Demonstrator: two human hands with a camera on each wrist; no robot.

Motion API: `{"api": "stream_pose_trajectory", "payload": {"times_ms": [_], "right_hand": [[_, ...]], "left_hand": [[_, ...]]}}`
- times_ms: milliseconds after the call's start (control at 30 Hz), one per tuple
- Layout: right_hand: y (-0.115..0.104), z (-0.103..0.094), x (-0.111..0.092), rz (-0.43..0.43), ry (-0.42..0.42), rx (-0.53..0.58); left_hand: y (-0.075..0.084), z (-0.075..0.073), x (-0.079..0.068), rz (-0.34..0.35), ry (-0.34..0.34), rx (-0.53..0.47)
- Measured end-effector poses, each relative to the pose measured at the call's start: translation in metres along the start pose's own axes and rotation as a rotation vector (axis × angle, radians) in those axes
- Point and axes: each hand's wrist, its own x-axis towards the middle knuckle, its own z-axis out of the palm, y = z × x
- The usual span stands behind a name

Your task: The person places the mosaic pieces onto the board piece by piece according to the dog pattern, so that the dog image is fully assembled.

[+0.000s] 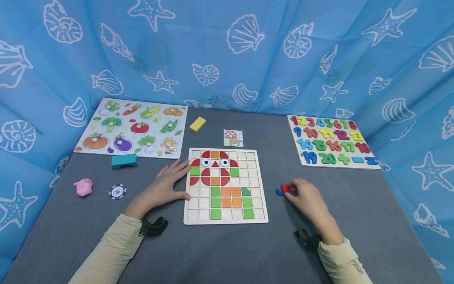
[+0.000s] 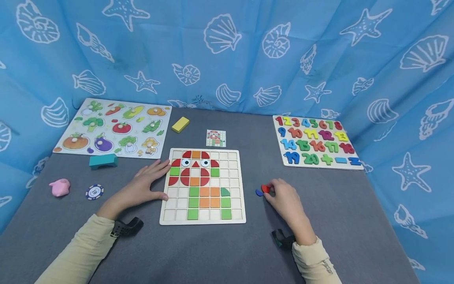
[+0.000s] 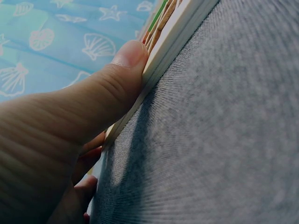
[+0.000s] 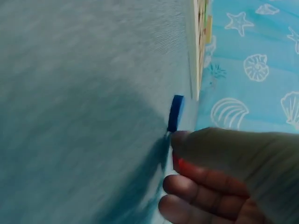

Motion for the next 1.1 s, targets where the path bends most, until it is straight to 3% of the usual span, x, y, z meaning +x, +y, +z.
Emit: {"api": "stream_pose_trajectory", "payload": {"times_ms": [133, 233, 367, 467, 600, 900, 1100], "right_hand": [[-0.025, -0.004, 0.009, -0.056, 0.022, 0.024], [-0.054, -0.003, 0.020, -0.153, 0.014, 0.027], [-0.088, 0.005, 0.035, -0.281, -0.023, -0.003], [-0.101, 0.013, 0.044, -0.328, -0.040, -0.044], [-0.108, 0.021, 0.050, -0.337, -0.052, -0.085], [-0.108, 0.027, 0.056, -0.273, -0.073, -0.052], [-0.089, 0.007, 0.048, -0.202, -0.054, -0.014]], "left_hand": [[-0.001, 0.000, -0.001, 0.008, 0.005, 0.003], [-0.003, 0.000, -0.001, 0.012, 0.012, 0.006], [-0.002, 0.001, -0.002, 0.017, 0.015, 0.007], [0.000, 0.000, -0.002, 0.016, 0.014, 0.008], [0.001, -0.001, -0.002, 0.014, 0.011, 0.004], [0.002, -0.002, -0.001, 0.015, 0.005, 0.011], [0.002, -0.002, -0.002, 0.017, 0.005, 0.000]]}}
